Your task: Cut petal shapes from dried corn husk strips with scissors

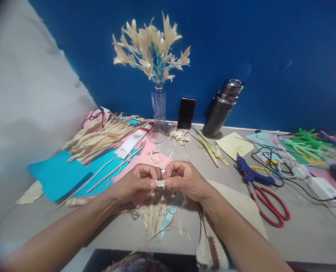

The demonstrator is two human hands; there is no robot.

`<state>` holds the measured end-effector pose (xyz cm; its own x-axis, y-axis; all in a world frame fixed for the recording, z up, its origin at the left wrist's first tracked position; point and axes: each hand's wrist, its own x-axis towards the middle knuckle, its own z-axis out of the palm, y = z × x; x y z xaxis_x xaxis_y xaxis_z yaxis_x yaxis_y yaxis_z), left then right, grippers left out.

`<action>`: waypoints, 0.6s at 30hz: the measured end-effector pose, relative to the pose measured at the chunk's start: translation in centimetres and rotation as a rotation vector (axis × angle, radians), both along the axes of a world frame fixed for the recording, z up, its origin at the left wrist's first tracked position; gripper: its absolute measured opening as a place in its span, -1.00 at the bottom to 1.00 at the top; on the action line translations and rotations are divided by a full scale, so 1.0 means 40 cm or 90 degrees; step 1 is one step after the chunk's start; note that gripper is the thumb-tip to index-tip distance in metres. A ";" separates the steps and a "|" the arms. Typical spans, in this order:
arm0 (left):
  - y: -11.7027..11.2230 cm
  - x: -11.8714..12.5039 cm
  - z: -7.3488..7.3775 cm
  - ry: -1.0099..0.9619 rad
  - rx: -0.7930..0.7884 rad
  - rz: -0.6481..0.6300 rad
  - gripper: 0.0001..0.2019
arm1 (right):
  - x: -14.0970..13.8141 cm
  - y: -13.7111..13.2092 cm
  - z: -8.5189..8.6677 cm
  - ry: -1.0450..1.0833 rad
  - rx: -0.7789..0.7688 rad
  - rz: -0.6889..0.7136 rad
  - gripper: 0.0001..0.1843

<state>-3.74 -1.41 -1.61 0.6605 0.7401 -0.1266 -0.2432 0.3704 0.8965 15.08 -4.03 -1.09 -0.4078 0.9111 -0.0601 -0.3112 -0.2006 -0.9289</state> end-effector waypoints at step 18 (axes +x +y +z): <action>0.007 -0.004 0.006 0.015 -0.016 0.035 -0.81 | -0.005 0.000 0.001 -0.062 0.025 -0.097 -0.71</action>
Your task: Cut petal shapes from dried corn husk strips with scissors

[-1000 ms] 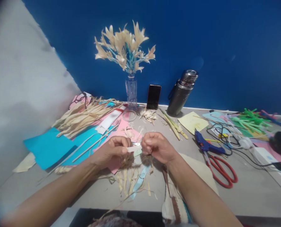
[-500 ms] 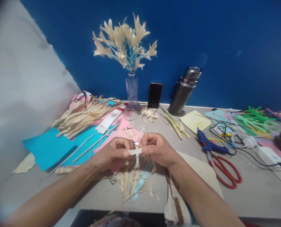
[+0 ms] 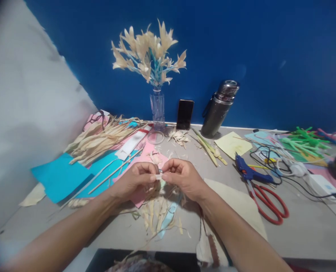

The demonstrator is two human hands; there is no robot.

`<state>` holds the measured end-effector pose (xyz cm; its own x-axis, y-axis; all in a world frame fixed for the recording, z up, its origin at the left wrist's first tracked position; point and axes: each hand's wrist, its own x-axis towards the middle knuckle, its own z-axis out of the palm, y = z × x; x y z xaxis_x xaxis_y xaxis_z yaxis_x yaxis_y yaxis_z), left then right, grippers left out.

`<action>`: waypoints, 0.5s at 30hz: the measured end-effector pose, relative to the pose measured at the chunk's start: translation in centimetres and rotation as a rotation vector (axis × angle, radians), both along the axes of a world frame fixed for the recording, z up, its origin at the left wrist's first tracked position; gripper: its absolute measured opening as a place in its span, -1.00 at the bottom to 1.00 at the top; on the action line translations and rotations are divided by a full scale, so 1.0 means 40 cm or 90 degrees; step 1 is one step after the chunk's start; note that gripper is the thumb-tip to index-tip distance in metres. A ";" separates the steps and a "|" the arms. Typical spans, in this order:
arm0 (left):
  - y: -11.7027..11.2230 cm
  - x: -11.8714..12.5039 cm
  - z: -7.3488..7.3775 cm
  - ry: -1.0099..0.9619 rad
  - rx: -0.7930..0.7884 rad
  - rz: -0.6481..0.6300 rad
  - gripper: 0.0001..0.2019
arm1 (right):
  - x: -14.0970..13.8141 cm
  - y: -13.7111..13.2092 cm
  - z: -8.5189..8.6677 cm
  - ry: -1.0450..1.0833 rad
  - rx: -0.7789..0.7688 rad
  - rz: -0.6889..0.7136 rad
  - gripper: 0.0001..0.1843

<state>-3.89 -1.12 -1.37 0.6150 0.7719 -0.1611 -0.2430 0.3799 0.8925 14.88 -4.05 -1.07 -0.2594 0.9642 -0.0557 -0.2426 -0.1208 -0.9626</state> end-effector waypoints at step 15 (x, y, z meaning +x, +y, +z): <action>0.010 -0.015 -0.001 -0.008 -0.024 -0.016 -0.82 | 0.025 0.003 0.015 -0.164 0.048 0.043 -0.59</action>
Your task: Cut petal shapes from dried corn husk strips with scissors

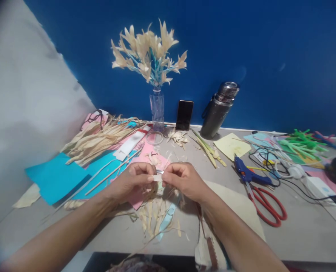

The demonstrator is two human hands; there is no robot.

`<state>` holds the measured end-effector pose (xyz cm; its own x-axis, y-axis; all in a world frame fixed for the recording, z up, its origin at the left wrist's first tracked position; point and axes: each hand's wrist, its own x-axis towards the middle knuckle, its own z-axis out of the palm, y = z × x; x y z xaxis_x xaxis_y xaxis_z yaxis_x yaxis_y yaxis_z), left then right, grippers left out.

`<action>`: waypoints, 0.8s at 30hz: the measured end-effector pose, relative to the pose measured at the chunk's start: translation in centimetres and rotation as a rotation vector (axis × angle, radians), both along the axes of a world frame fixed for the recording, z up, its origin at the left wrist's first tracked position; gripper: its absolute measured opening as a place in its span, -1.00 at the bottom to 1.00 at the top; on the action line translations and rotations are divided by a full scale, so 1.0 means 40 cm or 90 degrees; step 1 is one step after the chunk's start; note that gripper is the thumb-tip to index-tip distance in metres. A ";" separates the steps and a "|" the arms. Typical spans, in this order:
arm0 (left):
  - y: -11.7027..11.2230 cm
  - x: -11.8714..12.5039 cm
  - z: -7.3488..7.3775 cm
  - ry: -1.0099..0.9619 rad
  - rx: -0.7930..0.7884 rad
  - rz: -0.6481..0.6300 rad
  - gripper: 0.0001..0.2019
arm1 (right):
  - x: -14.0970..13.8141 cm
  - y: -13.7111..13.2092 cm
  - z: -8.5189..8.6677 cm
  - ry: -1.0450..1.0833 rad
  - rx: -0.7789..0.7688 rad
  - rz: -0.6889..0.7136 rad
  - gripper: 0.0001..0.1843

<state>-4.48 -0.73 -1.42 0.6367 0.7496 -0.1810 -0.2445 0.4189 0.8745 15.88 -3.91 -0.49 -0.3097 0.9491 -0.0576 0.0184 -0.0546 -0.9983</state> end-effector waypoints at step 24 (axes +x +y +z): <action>-0.023 0.050 -0.003 -0.033 -0.105 0.256 -0.64 | -0.063 0.008 -0.040 0.048 0.002 -0.269 -0.64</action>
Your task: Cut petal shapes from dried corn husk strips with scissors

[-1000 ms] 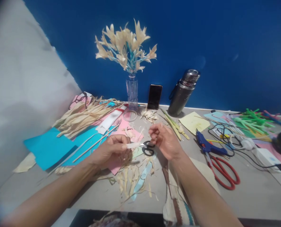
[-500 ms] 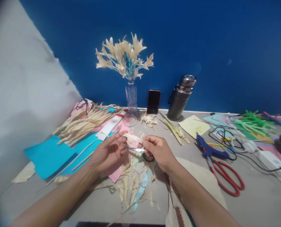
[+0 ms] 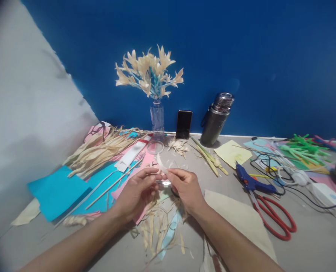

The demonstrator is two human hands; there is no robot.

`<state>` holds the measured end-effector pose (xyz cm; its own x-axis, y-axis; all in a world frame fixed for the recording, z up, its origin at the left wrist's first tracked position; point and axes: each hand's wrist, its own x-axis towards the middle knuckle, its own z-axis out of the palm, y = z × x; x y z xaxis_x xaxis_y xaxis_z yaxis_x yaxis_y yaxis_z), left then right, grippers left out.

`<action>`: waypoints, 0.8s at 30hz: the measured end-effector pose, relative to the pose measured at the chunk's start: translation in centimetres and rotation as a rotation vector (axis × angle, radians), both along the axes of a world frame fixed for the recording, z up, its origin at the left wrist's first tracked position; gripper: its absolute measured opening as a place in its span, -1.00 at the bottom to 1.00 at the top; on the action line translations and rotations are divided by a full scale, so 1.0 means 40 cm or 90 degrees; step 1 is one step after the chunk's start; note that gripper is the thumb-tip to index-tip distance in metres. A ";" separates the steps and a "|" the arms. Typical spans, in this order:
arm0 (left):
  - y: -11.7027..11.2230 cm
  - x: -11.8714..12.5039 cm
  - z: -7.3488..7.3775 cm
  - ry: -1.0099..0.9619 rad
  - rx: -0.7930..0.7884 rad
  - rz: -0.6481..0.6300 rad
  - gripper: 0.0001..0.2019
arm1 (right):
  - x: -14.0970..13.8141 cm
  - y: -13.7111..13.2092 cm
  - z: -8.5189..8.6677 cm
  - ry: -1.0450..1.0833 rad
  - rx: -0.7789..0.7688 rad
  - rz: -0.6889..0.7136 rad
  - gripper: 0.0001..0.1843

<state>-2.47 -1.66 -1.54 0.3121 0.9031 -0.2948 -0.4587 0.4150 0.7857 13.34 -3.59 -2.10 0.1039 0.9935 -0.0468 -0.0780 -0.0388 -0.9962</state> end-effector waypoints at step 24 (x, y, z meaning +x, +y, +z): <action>0.043 -0.042 0.024 0.058 0.080 0.055 -0.82 | 0.112 0.033 0.012 -0.869 0.066 0.252 -0.94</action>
<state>-4.14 0.06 -0.57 0.2084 0.9570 -0.2017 -0.4134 0.2731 0.8687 17.83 -2.28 -1.61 -0.2730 0.9599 -0.0637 0.9282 0.2454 -0.2797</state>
